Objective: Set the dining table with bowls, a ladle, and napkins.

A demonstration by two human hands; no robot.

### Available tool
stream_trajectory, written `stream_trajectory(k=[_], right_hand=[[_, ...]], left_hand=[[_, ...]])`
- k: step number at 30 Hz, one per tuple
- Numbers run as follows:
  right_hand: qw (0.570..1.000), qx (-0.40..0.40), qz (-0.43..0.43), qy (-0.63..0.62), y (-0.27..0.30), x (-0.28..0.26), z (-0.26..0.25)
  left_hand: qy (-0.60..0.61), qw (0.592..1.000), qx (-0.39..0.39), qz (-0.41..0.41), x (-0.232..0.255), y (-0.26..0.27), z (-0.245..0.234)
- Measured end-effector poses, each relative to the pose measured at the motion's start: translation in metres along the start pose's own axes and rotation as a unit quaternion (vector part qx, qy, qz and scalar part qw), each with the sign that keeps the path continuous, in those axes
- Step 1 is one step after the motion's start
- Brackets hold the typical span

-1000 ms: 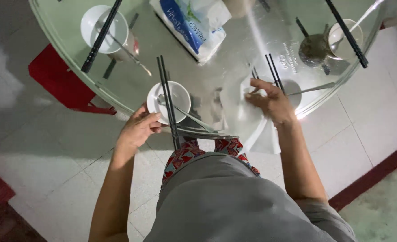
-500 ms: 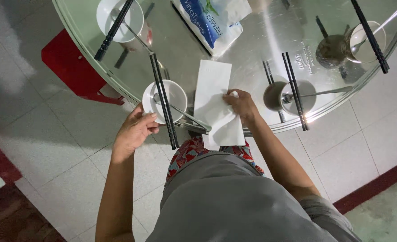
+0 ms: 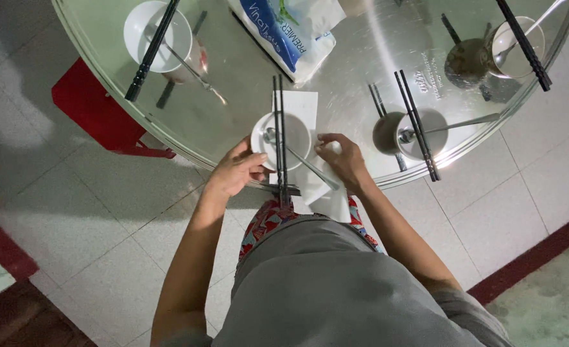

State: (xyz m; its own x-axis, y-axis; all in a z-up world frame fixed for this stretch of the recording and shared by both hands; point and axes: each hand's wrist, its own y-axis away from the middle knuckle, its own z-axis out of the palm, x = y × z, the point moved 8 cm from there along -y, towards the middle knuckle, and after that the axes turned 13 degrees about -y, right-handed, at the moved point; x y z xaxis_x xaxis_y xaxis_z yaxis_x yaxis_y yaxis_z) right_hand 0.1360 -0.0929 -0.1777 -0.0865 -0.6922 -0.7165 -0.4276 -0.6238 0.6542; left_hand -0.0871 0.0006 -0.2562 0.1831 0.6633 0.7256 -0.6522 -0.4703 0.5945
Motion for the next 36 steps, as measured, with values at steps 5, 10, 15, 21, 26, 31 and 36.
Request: stream_trajectory(k=[5,10,15,21,26,31,36], right_hand=[[1.0,0.008,0.021,0.012,0.01,0.022,-0.036],[0.995,0.007,-0.01,-0.098,0.009,0.049,-0.063],[0.99,0.04,-0.039,-0.126,0.021,0.041,-0.082],[0.993,0.092,-0.063,0.043,0.042,0.014,-0.117],[0.973,0.147,-0.172,0.04,0.086,-0.041,-0.148],[0.934,0.071,-0.239,-0.255,0.089,-0.038,-0.162],[0.825,0.005,-0.258,-0.502,0.067,-0.025,-0.169]], left_hand=[[-0.013,0.999,0.019,-0.03,-0.011,-0.021,0.007],[-0.027,0.998,0.019,-0.045,-0.021,-0.034,0.003],[-0.033,0.997,0.028,-0.06,-0.02,-0.036,0.003],[-0.064,0.995,0.035,-0.063,-0.008,-0.026,0.004],[-0.33,0.927,0.165,0.062,0.073,0.035,0.016],[-0.365,0.91,0.122,0.152,0.094,0.031,0.076],[-0.268,0.947,-0.058,0.166,0.045,-0.016,0.135]])
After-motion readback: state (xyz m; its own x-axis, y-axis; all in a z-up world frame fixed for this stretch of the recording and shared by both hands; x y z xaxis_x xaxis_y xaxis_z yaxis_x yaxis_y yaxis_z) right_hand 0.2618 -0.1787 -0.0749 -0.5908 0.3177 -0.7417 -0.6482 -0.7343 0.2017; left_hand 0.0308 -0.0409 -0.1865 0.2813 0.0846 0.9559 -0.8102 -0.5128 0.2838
